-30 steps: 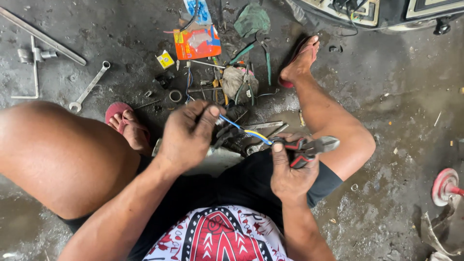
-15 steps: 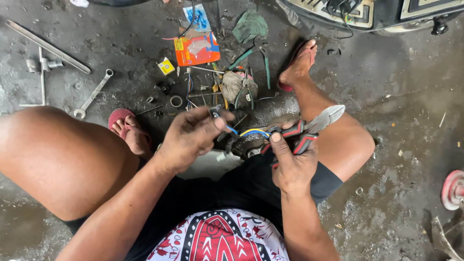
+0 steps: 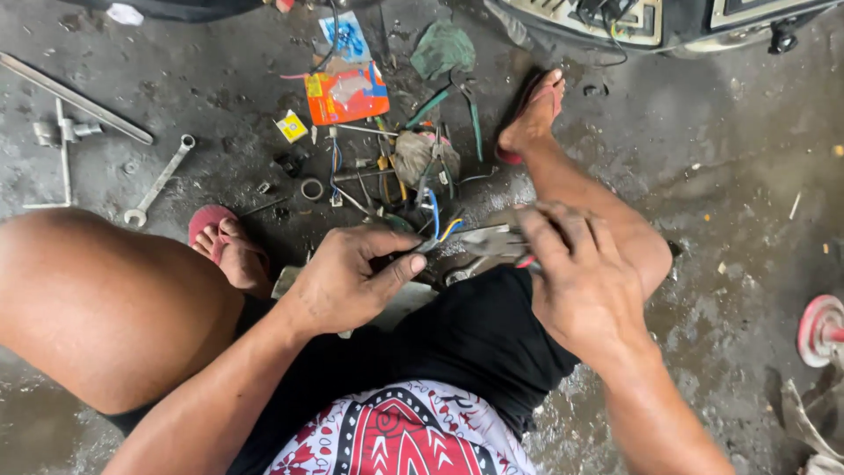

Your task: Repairing and connecting electrical wiring on a motorcycle using pliers

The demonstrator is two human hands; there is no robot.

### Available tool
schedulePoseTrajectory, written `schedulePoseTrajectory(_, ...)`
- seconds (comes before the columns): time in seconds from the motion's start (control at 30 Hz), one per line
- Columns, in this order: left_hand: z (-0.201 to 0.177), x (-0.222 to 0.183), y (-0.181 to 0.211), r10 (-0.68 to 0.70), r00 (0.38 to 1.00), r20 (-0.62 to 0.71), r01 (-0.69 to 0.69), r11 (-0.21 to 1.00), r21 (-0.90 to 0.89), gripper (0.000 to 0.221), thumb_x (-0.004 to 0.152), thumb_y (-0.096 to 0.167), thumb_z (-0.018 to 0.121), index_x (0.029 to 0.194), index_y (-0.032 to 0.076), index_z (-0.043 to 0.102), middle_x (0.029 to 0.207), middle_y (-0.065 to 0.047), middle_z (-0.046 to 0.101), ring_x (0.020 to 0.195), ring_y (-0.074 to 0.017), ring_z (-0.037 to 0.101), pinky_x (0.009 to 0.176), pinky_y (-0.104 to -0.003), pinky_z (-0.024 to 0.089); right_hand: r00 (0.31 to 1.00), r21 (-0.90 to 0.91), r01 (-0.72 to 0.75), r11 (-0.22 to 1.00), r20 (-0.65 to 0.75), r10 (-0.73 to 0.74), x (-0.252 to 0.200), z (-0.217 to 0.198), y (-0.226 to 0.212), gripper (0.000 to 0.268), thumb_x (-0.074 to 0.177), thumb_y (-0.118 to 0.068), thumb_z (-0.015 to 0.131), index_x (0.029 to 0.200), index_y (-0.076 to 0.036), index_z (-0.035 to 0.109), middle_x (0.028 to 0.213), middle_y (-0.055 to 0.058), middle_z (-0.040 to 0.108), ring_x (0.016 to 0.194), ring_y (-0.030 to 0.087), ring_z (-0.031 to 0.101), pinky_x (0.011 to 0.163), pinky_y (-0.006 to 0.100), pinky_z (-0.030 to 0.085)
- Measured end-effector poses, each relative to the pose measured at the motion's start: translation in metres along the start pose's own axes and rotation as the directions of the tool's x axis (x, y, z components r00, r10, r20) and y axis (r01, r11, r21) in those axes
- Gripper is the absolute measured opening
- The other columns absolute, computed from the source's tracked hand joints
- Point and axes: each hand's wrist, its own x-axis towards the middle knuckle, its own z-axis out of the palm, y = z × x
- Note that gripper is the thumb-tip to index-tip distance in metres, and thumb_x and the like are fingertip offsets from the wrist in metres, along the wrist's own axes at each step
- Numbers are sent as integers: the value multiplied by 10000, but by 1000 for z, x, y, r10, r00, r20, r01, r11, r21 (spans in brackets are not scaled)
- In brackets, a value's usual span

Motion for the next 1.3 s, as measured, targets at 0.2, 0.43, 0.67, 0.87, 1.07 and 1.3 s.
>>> schedulePoseTrajectory(0.2, 8, 0, -2, 90, 995, -42, -88, 995, 56, 245, 968, 268, 655, 1081, 81, 766, 917, -47, 799, 792, -209, 732, 764, -334, 532, 980, -487, 199, 850, 72, -188, 16, -15, -5, 618, 797, -258, 625, 1413, -310, 622, 1297, 98, 636, 1130, 313, 606, 862, 392, 546)
schedulePoseTrajectory(0.43, 11, -4, -9, 98, 990, -104, -88, 991, 101, 242, 939, 251, 694, 1043, 46, 770, 955, -96, 807, 842, -252, 778, 774, -344, 570, 968, -489, 250, 836, 148, -203, 25, -15, -11, 563, 815, -268, 603, 1365, -384, 633, 1124, 45, 664, 934, 292, 629, 654, 404, 537)
schedulePoseTrajectory(0.67, 2, -1, -6, -52, 999, 10, 50, 993, 105, 160, 918, 220, 631, 952, 126, 756, 809, -23, 780, 717, -196, 719, 700, -346, 524, 923, -282, 343, 896, 275, -267, 24, 23, -5, 566, 859, -277, 558, 1424, -302, 587, 1140, 80, 631, 951, 356, 623, 900, 572, 424)
schedulePoseTrajectory(0.87, -2, 6, -18, -330, 941, 71, 271, 615, -740, 519, 1004, 271, 394, 1203, -79, 722, 785, -218, 722, 481, -136, 526, 396, -234, 403, 880, 477, -361, 802, 459, 123, 9, 85, -27, 416, 911, -318, 712, 1299, -232, 589, 928, 173, 738, 877, 450, 740, 769, 545, 586)
schedulePoseTrajectory(1.07, 23, 2, -20, 139, 942, -304, -190, 971, -145, 413, 863, 178, 784, 1228, 12, 684, 986, -188, 741, 888, -331, 755, 742, -385, 601, 862, 751, -488, 444, 336, 379, -12, 143, -72, 176, 929, -187, 725, 1021, -42, 687, 644, 115, 591, 578, 265, 567, 560, 399, 496)
schedulePoseTrajectory(1.3, 6, -1, -14, 262, 965, 5, -260, 955, 139, 294, 991, 182, 616, 1255, 53, 639, 1014, -239, 690, 867, -477, 724, 718, -529, 613, 894, 894, -448, -6, 448, 2, -27, 99, -78, 389, 1023, -236, 575, 672, -74, 614, 468, 68, 582, 409, 183, 565, 440, 307, 481)
